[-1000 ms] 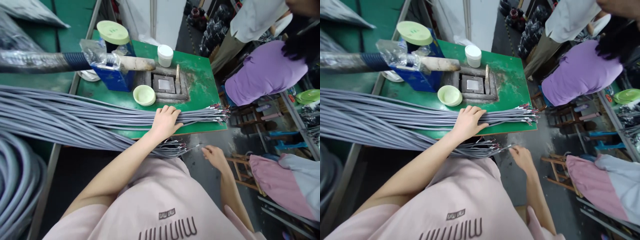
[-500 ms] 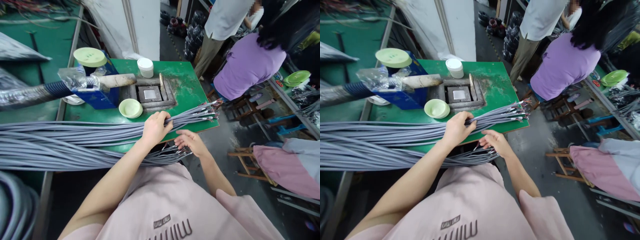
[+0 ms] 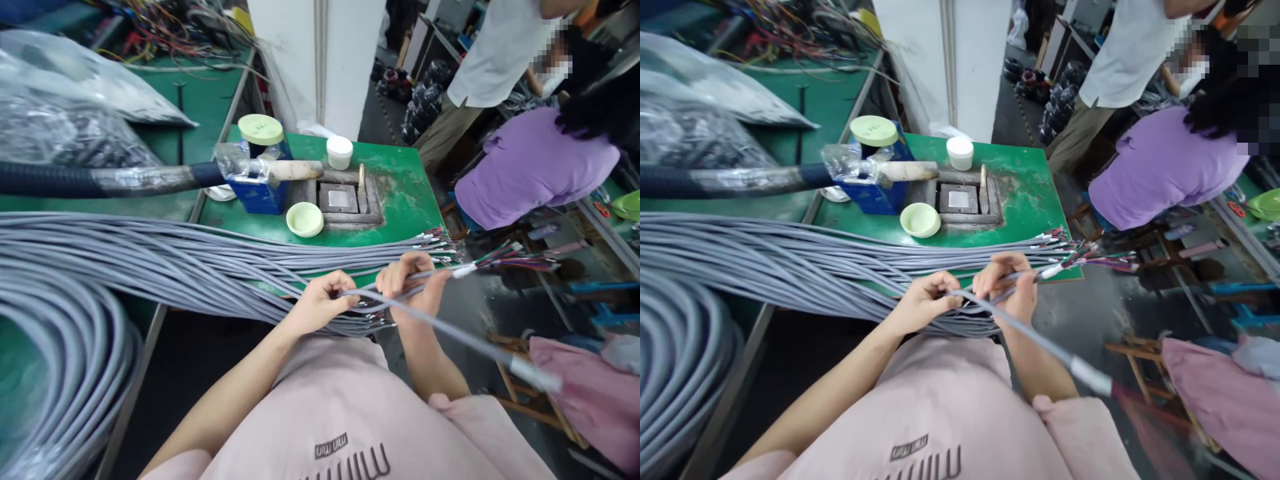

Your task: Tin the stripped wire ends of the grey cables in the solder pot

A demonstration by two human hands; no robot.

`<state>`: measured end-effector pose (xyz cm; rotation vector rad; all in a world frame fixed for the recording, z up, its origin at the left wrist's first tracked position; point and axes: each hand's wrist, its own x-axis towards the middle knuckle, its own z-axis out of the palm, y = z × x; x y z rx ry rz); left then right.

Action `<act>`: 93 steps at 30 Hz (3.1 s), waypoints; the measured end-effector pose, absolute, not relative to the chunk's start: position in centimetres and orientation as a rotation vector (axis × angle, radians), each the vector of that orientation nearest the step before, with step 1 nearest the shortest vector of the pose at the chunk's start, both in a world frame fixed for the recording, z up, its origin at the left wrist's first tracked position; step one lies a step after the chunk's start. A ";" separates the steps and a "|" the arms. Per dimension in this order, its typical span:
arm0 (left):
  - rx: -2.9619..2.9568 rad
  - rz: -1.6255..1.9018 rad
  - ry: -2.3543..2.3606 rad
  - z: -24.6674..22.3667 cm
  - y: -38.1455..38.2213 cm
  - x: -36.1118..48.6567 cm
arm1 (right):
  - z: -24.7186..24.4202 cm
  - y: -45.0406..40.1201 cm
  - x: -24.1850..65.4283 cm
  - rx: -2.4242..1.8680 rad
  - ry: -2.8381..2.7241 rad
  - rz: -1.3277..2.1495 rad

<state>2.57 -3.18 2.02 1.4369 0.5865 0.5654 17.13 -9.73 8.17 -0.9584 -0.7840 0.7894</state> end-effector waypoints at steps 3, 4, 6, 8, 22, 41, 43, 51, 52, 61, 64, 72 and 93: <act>1.237 0.554 0.560 1.9 -2.6 2.9 | 7.9 -8.7 16.9 -1.061 -0.764 0.626; 1.212 0.529 0.556 1.8 -2.6 3.1 | 7.7 -8.4 16.7 -1.065 -0.788 0.586; 1.198 0.480 0.562 1.6 -2.7 3.4 | 7.4 -8.0 16.5 -1.048 -0.843 0.512; 1.229 0.454 0.572 1.4 -2.9 3.5 | 7.2 -7.9 16.3 -1.072 -0.881 0.477; 0.874 0.691 0.362 6.7 -2.2 1.0 | 4.3 -10.7 16.0 -1.066 -1.072 1.803; 0.513 0.933 0.585 5.9 -3.0 2.0 | 2.4 -11.1 15.0 -1.226 -1.098 1.742; 0.517 0.944 0.590 5.9 -3.0 2.0 | 2.3 -11.1 15.0 -1.240 -1.102 1.733; 0.508 0.951 0.601 5.8 -2.9 2.0 | 2.3 -10.9 14.8 -1.228 -1.103 1.740; 0.507 0.952 0.600 5.7 -2.9 2.0 | 2.3 -10.9 14.8 -1.225 -1.099 1.745; 0.474 0.933 0.579 5.5 -2.9 2.1 | 2.1 -10.8 14.9 -1.218 -1.070 1.769; 0.475 0.926 0.593 5.4 -2.8 2.1 | 2.3 -10.8 14.7 -1.243 -1.111 1.734; 0.484 1.014 0.605 5.1 -2.7 2.4 | 4.8 -9.4 15.0 -1.556 -1.325 0.832; 0.327 0.822 0.431 4.3 -1.6 2.2 | 5.1 -8.8 16.4 -1.300 -1.090 1.300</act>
